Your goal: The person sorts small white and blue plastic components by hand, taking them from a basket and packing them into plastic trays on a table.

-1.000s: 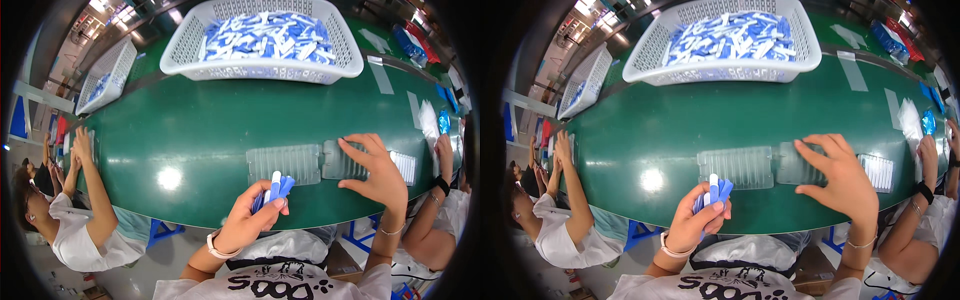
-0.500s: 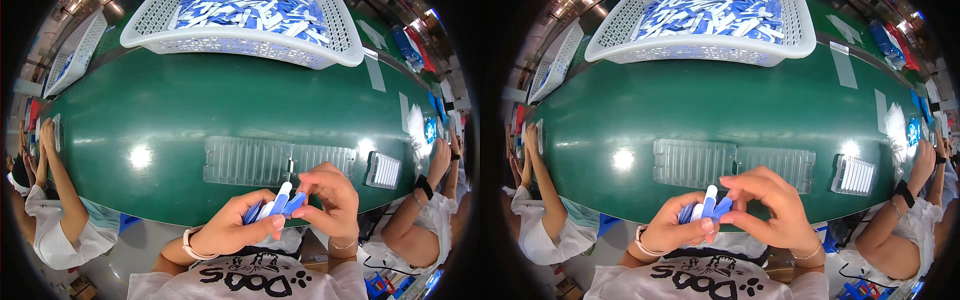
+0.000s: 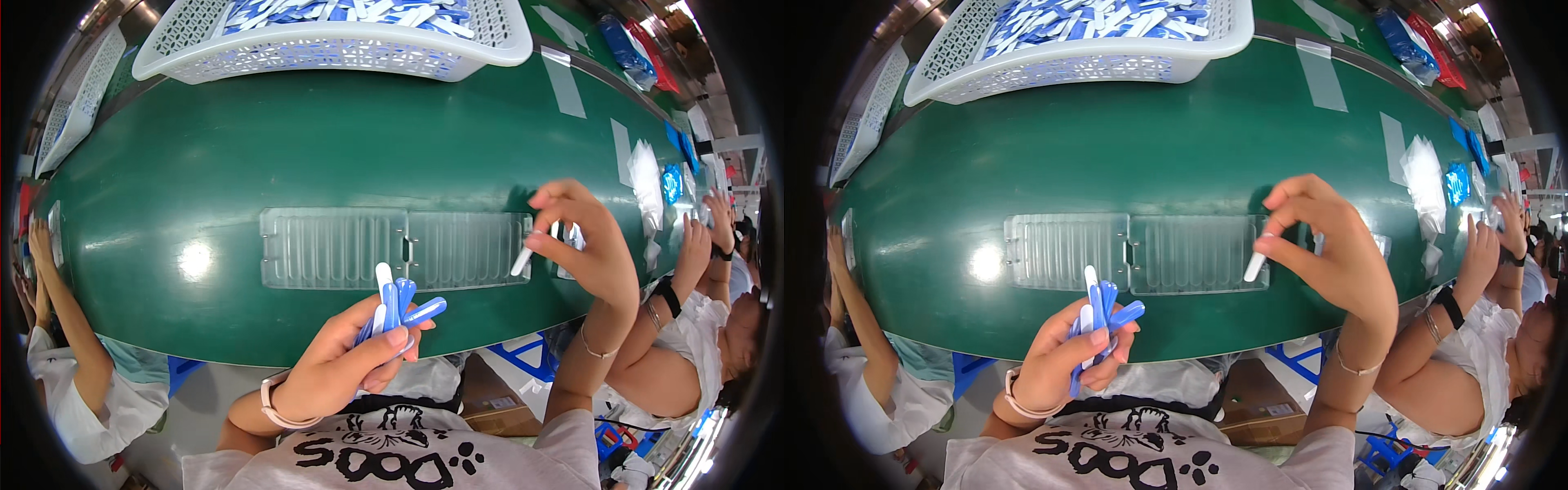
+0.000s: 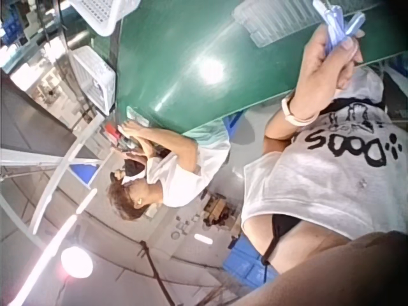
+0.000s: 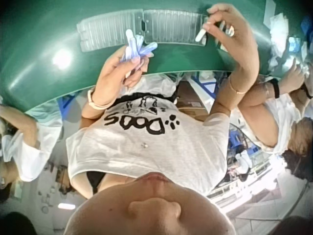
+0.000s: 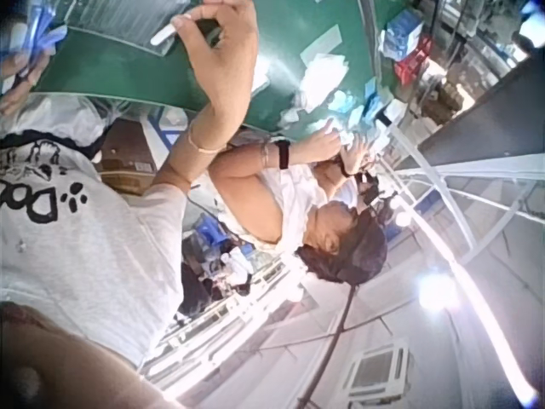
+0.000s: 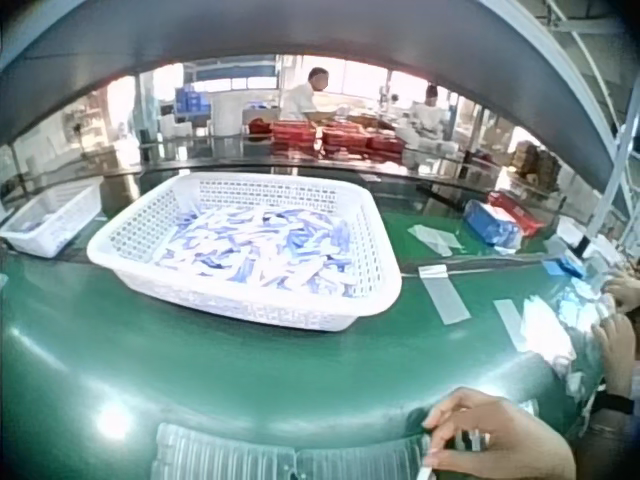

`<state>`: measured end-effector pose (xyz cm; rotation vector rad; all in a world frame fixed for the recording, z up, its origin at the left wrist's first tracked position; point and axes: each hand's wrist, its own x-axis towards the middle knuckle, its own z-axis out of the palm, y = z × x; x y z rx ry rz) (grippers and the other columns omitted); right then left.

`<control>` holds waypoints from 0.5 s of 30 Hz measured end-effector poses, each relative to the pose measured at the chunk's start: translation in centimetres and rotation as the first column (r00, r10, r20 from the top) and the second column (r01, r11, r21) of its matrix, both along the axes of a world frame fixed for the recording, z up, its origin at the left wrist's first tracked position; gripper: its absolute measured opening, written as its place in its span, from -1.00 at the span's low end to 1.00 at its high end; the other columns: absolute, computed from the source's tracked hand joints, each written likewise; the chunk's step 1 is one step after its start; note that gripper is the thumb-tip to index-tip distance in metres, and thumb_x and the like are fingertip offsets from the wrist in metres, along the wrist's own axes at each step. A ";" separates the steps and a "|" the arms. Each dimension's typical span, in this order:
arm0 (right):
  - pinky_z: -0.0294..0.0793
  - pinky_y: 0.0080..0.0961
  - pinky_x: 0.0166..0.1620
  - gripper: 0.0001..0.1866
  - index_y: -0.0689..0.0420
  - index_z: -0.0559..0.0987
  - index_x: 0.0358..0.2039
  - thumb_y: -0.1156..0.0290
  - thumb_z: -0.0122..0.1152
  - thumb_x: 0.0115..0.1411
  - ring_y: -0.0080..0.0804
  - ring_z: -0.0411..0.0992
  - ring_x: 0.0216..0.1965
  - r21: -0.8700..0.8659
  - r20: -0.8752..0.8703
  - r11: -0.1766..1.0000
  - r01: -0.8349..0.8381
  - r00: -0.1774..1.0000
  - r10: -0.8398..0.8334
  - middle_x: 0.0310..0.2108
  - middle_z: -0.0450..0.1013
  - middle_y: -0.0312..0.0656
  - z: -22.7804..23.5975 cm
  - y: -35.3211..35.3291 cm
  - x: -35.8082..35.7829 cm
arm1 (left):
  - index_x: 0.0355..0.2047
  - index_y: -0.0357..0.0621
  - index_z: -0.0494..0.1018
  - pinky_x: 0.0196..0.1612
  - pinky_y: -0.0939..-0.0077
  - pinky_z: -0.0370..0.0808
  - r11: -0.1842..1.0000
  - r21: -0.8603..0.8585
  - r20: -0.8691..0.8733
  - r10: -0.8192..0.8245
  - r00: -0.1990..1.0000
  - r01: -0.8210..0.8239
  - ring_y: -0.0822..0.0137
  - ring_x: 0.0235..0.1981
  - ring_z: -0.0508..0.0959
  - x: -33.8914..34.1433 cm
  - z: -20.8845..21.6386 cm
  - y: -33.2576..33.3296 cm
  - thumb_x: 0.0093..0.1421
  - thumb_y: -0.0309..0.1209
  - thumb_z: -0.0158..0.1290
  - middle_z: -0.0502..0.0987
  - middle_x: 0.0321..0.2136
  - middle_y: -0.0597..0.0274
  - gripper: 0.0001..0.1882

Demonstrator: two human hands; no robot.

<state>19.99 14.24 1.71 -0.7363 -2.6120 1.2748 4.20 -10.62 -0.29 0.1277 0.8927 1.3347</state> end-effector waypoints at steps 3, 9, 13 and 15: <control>0.27 -0.55 -0.36 -0.81 0.14 0.52 -0.50 0.42 0.40 -0.08 -0.48 0.39 -0.37 0.057 0.107 0.998 -0.010 0.994 0.004 -0.41 0.45 -0.25 -0.4 -0.1 -1.1 | -0.05 -0.38 0.33 -0.65 0.67 0.11 0.997 -0.048 0.050 -0.057 0.997 0.059 0.57 -0.72 0.18 0.3 0.4 0.4 0.24 -0.46 -0.10 0.44 -0.42 0.10 -0.70; 0.36 -0.55 -0.30 -0.65 0.20 0.44 -0.38 0.51 0.43 -0.15 -0.45 0.40 -0.41 0.000 0.114 0.983 0.185 0.976 -0.184 -0.46 0.44 -0.24 -0.3 -1.8 -1.0 | -0.06 -0.37 0.34 -0.54 0.66 0.30 0.986 -0.030 -0.192 -0.168 0.967 0.165 0.66 -0.64 0.25 0.8 0.4 0.8 0.29 -0.41 -0.04 0.47 -0.45 0.25 -0.71; 0.37 -0.55 -0.27 -0.74 0.21 0.54 -0.41 0.53 0.41 -0.15 -0.39 0.42 -0.38 0.186 -0.141 0.965 0.184 0.977 -0.159 -0.42 0.45 -0.16 -0.5 -4.8 -0.5 | -0.19 -0.30 0.39 -0.23 0.56 0.46 0.985 0.083 -0.350 -0.112 0.930 0.149 0.65 -0.56 0.34 1.3 -0.2 1.1 0.26 -0.41 0.01 0.47 -0.50 0.34 -0.80; 0.39 -0.54 -0.30 -0.78 0.24 0.57 -0.42 0.52 0.41 -0.12 -0.37 0.43 -0.39 -0.082 -0.257 0.983 0.164 0.949 -0.180 -0.41 0.46 -0.14 0.5 -6.7 -0.5 | -0.22 -0.29 0.40 -0.31 0.63 0.43 0.978 0.098 -0.517 -0.109 0.849 0.186 0.64 -0.53 0.37 1.6 -0.3 1.3 0.26 -0.40 0.02 0.46 -0.53 0.37 -0.81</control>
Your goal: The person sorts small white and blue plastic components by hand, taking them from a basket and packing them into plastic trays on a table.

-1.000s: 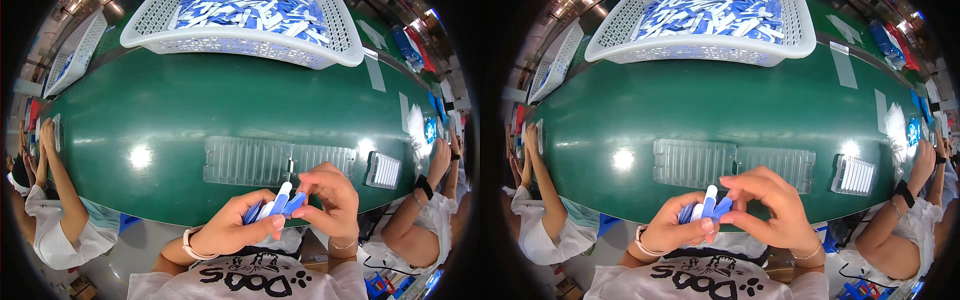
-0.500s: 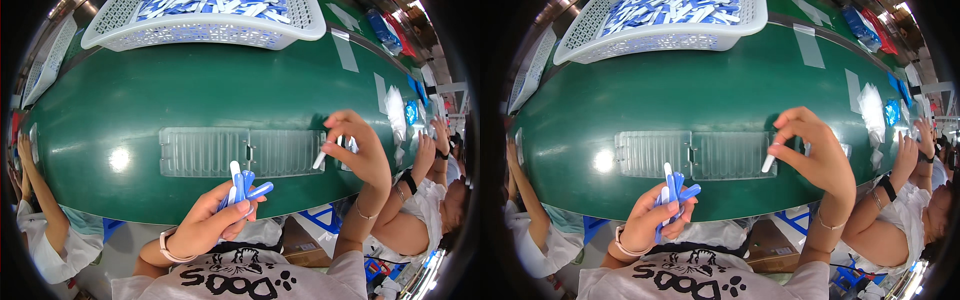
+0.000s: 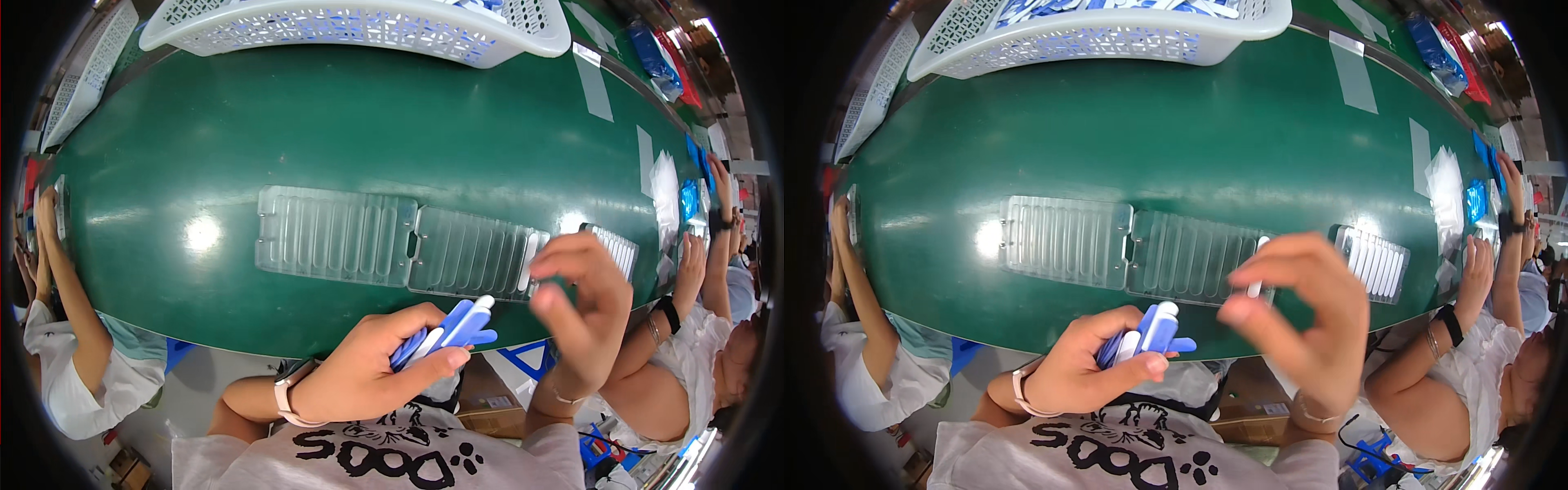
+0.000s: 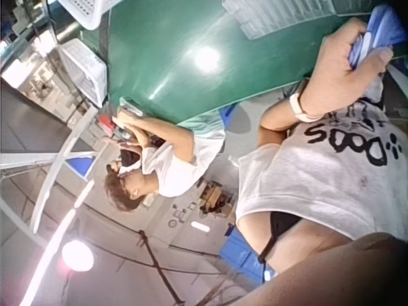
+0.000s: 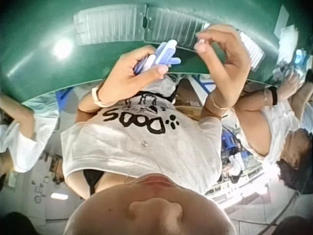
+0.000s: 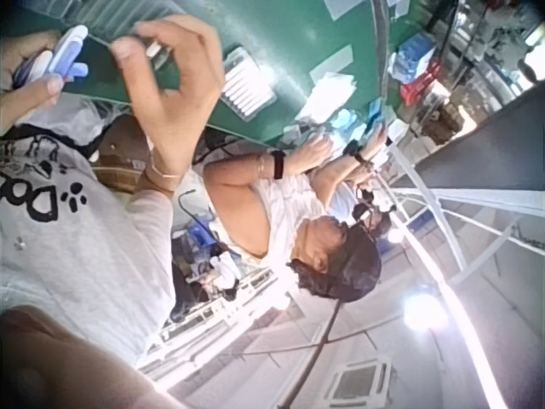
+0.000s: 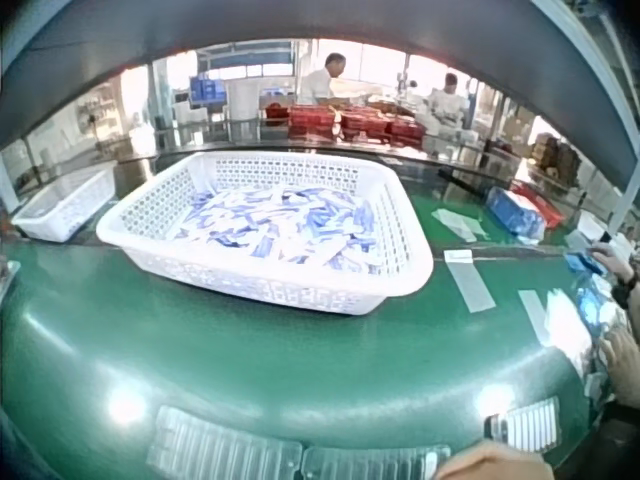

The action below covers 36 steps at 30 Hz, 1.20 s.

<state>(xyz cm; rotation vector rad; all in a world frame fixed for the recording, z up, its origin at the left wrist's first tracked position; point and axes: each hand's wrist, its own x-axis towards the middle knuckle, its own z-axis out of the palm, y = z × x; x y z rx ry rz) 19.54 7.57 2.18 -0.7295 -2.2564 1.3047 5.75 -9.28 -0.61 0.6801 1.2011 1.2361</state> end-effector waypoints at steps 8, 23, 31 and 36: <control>0.37 -0.56 -0.43 -0.86 0.24 0.62 -0.43 0.59 0.36 -0.06 -0.41 0.43 -0.47 -0.303 0.016 0.916 -0.263 0.960 0.281 -0.44 0.49 -0.17 -1.1 -1.9 -0.3 | -0.20 -0.29 0.40 -0.49 0.74 0.31 0.997 -0.037 0.078 -0.065 0.995 0.068 0.67 -0.51 0.41 -0.1 -0.6 -0.2 0.30 -0.34 -0.05 0.53 -0.46 0.30 -0.77; 0.18 -0.31 -0.08 -0.60 0.04 0.64 -0.30 0.23 0.42 -0.23 -0.24 0.23 -0.17 0.661 0.381 0.722 -0.204 0.920 -0.090 -0.08 0.42 -0.26 -2.4 -2.2 2.3 | -0.12 -0.35 0.38 -0.58 0.81 0.18 0.993 -0.038 0.078 0.112 0.991 -0.110 0.72 -0.64 0.25 -0.1 -0.3 0.2 0.33 -0.32 -0.10 0.51 -0.49 0.28 -0.70; 0.09 -0.32 0.02 -0.59 -0.02 0.63 -0.22 0.11 0.34 -0.11 -0.14 0.19 -0.04 0.703 0.394 0.687 -0.184 0.905 -0.161 0.14 0.30 -0.17 -3.0 -1.5 2.4 | -0.10 -0.35 0.38 -0.63 0.77 0.10 0.985 -0.162 0.244 0.102 0.964 -0.063 0.68 -0.69 0.19 -0.3 0.4 0.1 0.34 -0.31 -0.15 0.51 -0.50 0.21 -0.68; 0.10 -0.30 0.01 -0.56 -0.09 0.64 -0.19 0.04 0.32 -0.12 -0.12 0.22 -0.04 0.664 0.400 0.715 -0.218 0.912 -0.093 0.13 0.31 -0.18 -3.4 -1.3 3.7 | -0.13 -0.34 0.38 -0.65 0.73 0.11 0.968 -0.237 0.398 0.172 0.901 -0.080 0.64 -0.72 0.18 -1.1 0.2 -0.7 0.33 -0.27 -0.13 0.49 -0.50 0.16 -0.67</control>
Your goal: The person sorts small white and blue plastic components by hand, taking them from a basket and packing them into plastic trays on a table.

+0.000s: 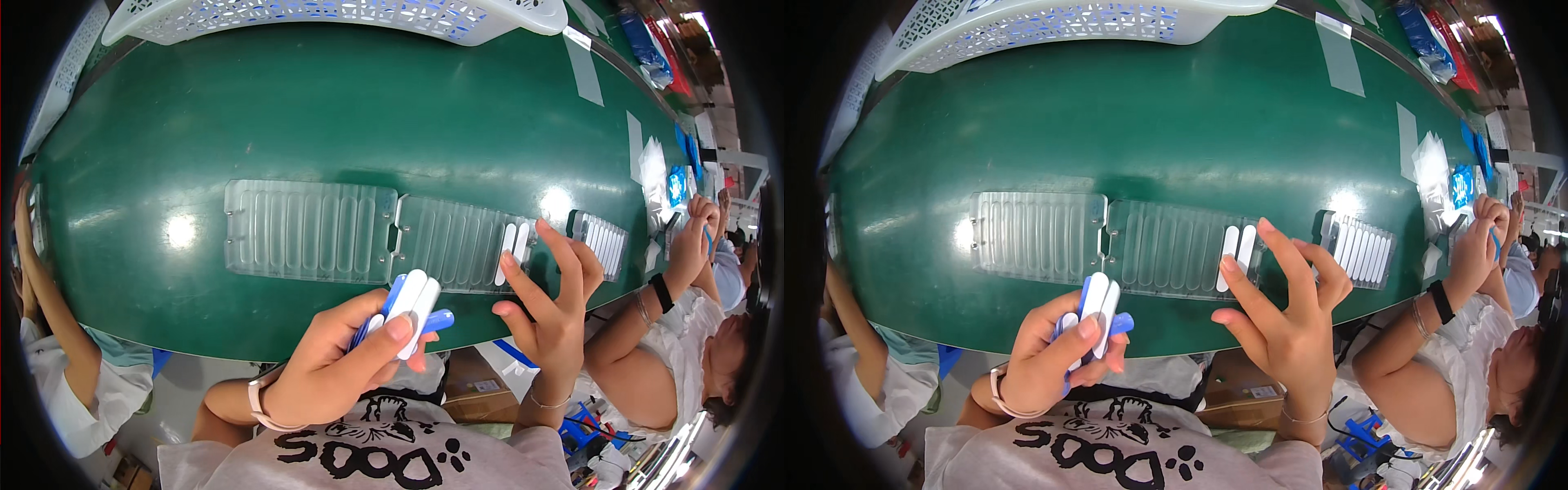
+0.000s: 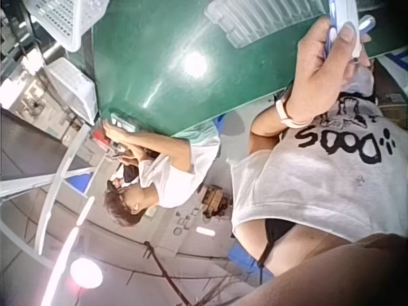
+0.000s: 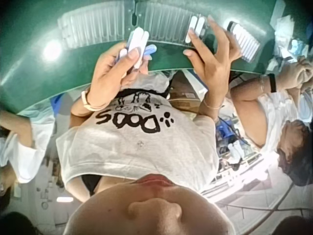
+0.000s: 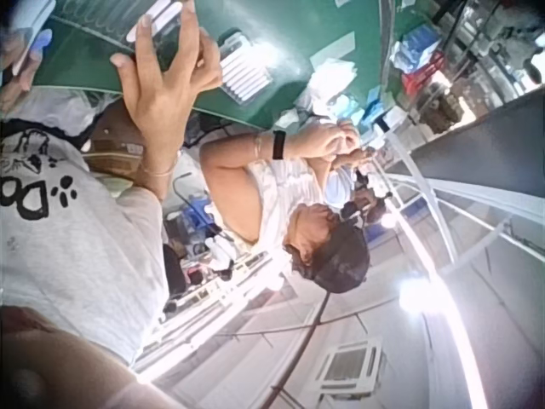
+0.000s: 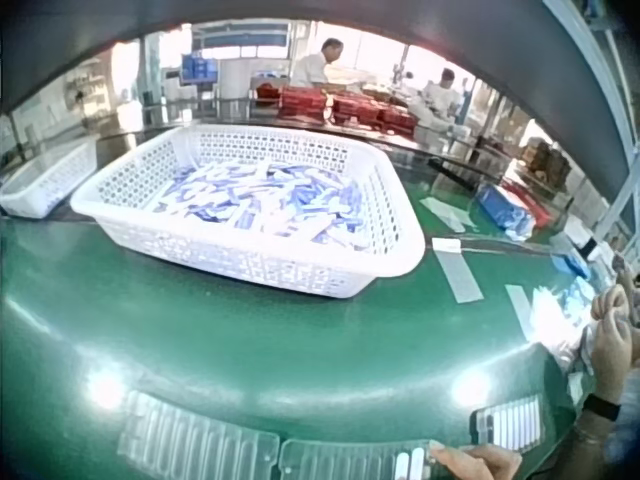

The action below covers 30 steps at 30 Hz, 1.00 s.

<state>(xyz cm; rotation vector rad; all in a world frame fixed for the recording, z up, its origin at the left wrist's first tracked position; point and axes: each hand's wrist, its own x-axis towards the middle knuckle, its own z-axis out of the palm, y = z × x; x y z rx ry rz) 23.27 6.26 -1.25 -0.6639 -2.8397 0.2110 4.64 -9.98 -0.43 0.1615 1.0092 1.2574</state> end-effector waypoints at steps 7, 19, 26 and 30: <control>0.32 -0.45 -0.24 -0.60 0.09 0.65 -0.27 0.12 0.36 -0.08 -0.25 0.33 -0.25 -0.363 -0.303 0.930 -0.054 0.951 -0.063 -0.13 0.44 -0.13 2.3 -1.4 -2.6 | -0.15 -0.27 0.38 -0.62 0.75 0.16 0.994 0.096 -0.164 -0.037 0.986 0.053 0.67 -0.67 0.26 0.6 -0.4 0.2 0.30 -0.38 -0.05 0.50 -0.48 0.25 -0.79; 0.46 -0.61 -0.39 -0.77 0.30 0.61 -0.33 0.66 0.34 -0.08 -0.41 0.51 -0.46 -0.821 -0.441 0.507 -0.262 0.855 -0.274 -0.35 0.54 -0.02 1.3 -2.4 -4.5 | -0.25 -0.23 0.42 -0.54 0.66 0.24 0.996 0.094 -0.263 0.026 0.965 -0.001 0.63 -0.61 0.32 0.8 -0.6 0.7 0.30 -0.37 -0.05 0.51 -0.56 0.36 -0.83; 0.32 -0.62 -0.50 -0.79 0.28 0.60 -0.44 0.54 0.43 -0.14 -0.41 0.44 -0.54 -0.704 -0.641 0.555 -0.443 0.733 -0.227 -0.47 0.55 -0.05 0.4 -0.2 -3.9 | -0.31 -0.28 0.40 -0.54 0.68 0.28 0.978 0.160 -0.318 -0.081 0.945 0.137 0.64 -0.62 0.34 0.5 -0.7 1.1 0.32 -0.35 -0.10 0.52 -0.54 0.32 -0.78; 0.31 -0.54 -0.45 -0.78 0.24 0.52 -0.49 0.51 0.42 -0.13 -0.42 0.39 -0.57 -0.580 -0.709 0.699 -0.418 0.681 -0.181 -0.53 0.51 -0.11 1.3 2.0 -3.4 | -0.36 -0.25 0.40 -0.55 0.68 0.26 0.988 0.119 -0.293 -0.056 0.954 0.095 0.64 -0.63 0.33 0.8 -0.7 1.2 0.32 -0.33 -0.10 0.52 -0.55 0.32 -0.77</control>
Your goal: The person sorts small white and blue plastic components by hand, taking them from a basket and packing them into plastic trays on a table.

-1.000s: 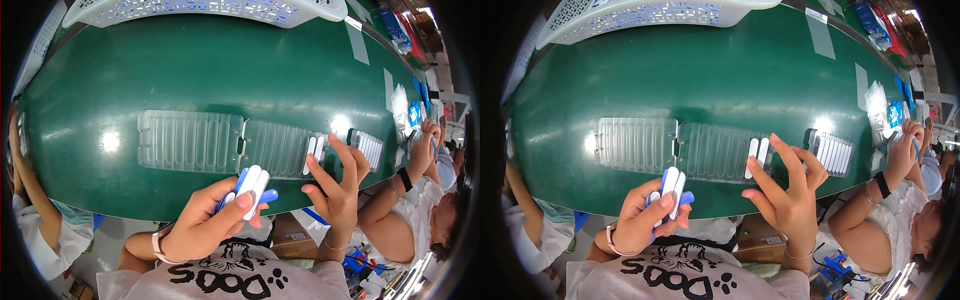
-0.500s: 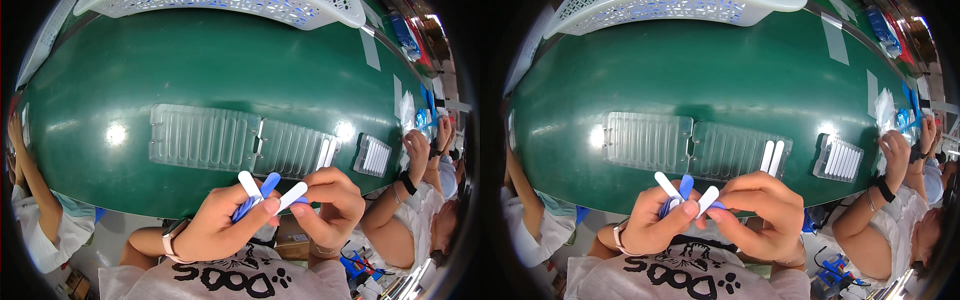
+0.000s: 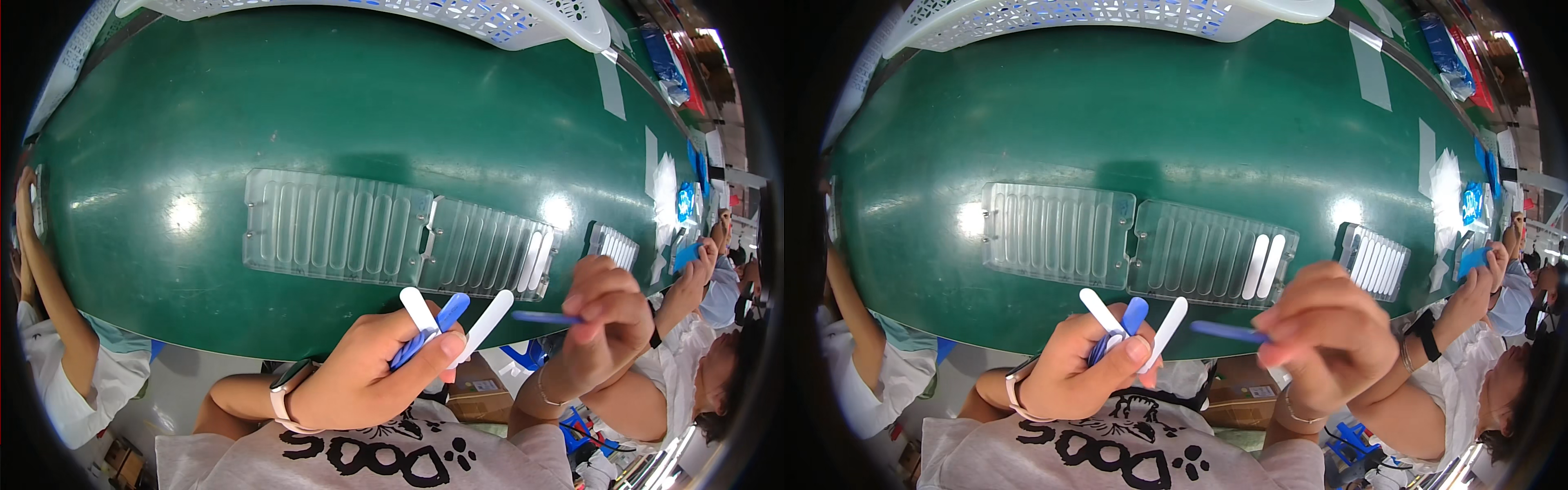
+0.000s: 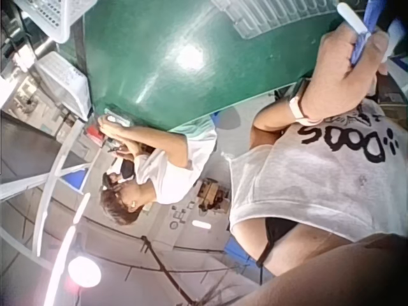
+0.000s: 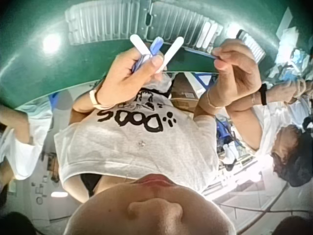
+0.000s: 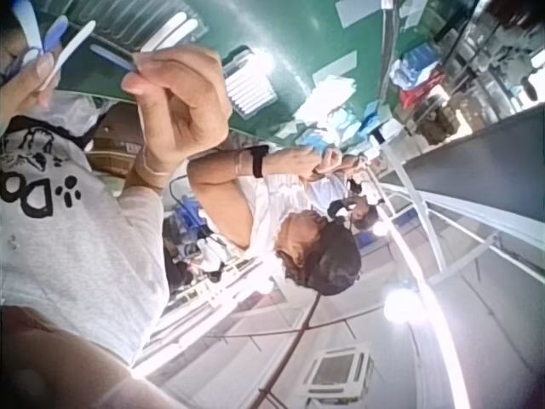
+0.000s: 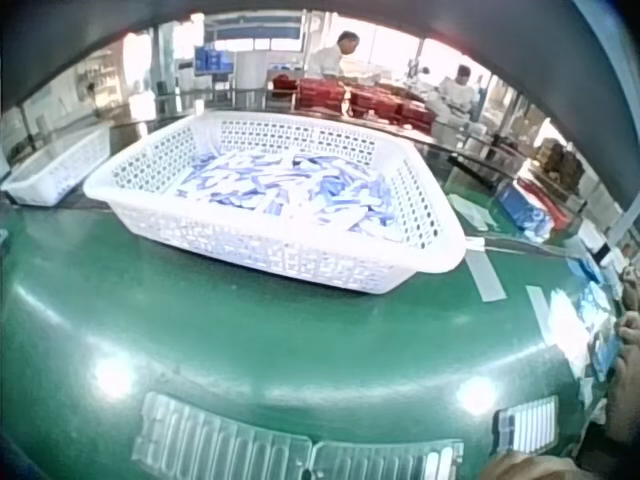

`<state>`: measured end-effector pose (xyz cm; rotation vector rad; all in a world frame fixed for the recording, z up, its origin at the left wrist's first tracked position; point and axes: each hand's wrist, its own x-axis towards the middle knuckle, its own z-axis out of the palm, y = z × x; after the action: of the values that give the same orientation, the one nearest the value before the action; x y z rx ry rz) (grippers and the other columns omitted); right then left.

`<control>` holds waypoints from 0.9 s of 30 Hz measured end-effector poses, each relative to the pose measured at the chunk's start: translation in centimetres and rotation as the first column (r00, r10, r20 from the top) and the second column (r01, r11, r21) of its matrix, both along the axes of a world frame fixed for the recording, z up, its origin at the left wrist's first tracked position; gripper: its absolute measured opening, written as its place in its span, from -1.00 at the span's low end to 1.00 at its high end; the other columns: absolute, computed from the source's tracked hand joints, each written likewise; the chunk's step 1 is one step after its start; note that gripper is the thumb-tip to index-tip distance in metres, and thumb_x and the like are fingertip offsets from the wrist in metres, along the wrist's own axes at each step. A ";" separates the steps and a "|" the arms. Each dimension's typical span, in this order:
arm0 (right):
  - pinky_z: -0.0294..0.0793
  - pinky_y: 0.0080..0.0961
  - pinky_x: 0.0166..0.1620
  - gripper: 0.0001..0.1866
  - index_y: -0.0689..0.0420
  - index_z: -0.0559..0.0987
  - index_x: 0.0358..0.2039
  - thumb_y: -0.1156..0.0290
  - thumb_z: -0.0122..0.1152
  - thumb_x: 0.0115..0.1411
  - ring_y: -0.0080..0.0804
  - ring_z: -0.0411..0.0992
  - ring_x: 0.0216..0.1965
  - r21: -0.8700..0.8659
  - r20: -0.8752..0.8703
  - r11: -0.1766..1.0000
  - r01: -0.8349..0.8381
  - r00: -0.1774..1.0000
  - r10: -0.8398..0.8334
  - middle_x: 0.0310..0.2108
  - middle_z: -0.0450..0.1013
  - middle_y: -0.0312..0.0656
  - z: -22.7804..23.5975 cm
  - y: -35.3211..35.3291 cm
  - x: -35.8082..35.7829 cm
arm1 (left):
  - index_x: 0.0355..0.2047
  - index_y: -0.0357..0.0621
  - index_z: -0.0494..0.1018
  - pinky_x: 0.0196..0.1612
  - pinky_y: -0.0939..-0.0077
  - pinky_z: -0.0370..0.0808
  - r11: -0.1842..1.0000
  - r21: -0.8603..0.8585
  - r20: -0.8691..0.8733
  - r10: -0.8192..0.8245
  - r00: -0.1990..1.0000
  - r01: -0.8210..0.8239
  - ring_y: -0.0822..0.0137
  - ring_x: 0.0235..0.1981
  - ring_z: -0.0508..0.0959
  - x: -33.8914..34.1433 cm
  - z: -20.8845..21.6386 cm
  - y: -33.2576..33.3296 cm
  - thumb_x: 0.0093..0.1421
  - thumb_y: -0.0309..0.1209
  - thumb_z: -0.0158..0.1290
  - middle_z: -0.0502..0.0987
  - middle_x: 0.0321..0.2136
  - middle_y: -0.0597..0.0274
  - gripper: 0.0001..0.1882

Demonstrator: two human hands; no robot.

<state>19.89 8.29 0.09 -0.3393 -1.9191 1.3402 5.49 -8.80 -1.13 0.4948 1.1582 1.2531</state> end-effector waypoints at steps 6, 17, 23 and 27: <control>0.28 -0.53 -0.40 -0.73 0.20 0.59 -0.44 0.49 0.45 -0.22 -0.39 0.33 -0.48 0.244 0.551 0.963 -0.113 0.833 -0.042 -0.53 0.45 -0.25 0.4 3.7 -1.3 | -0.41 -0.23 0.38 -0.53 0.67 0.25 1.000 0.019 -0.146 -0.005 0.989 0.008 0.61 -0.62 0.34 -0.4 -0.1 -0.2 0.32 -0.35 -0.11 0.48 -0.59 0.31 -0.78; 0.36 -0.48 -0.28 -0.61 0.16 0.61 -0.31 0.43 0.48 -0.24 -0.31 0.40 -0.32 0.326 0.603 0.930 -0.169 0.795 -0.067 -0.35 0.47 -0.18 0.7 2.5 -1.7 | -0.35 -0.29 0.36 -0.47 0.63 0.35 0.997 0.075 -0.179 -0.009 0.984 0.023 0.54 -0.53 0.45 -0.1 -0.6 -0.3 0.32 -0.39 -0.11 0.47 -0.54 0.28 -0.81; 0.34 -0.64 -0.46 -0.79 0.25 0.60 -0.39 0.57 0.40 -0.09 -0.52 0.41 -0.50 -0.244 0.389 0.926 -0.287 0.846 0.365 -0.42 0.51 -0.18 0.7 0.0 -1.7 | -0.27 -0.23 0.43 -0.55 0.63 0.26 0.995 -0.078 0.191 -0.053 0.980 0.069 0.59 -0.59 0.36 -0.7 0.0 -0.1 0.33 -0.26 -0.10 0.41 -0.62 0.36 -0.74; 0.34 -0.70 -0.48 -0.92 0.28 0.57 -0.45 0.70 0.26 0.01 -0.66 0.40 -0.56 -0.520 0.360 0.852 -0.060 0.889 0.282 -0.55 0.50 -0.22 0.4 -1.2 -1.3 | -0.20 -0.27 0.43 -0.58 0.73 0.17 0.989 -0.142 0.269 0.012 0.963 0.028 0.65 -0.62 0.27 -1.3 0.3 0.0 0.35 -0.24 -0.15 0.44 -0.55 0.33 -0.69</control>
<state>18.56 7.06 0.50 -0.7837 -1.9512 2.0269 4.24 -8.78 -0.78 0.2123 1.0055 1.1785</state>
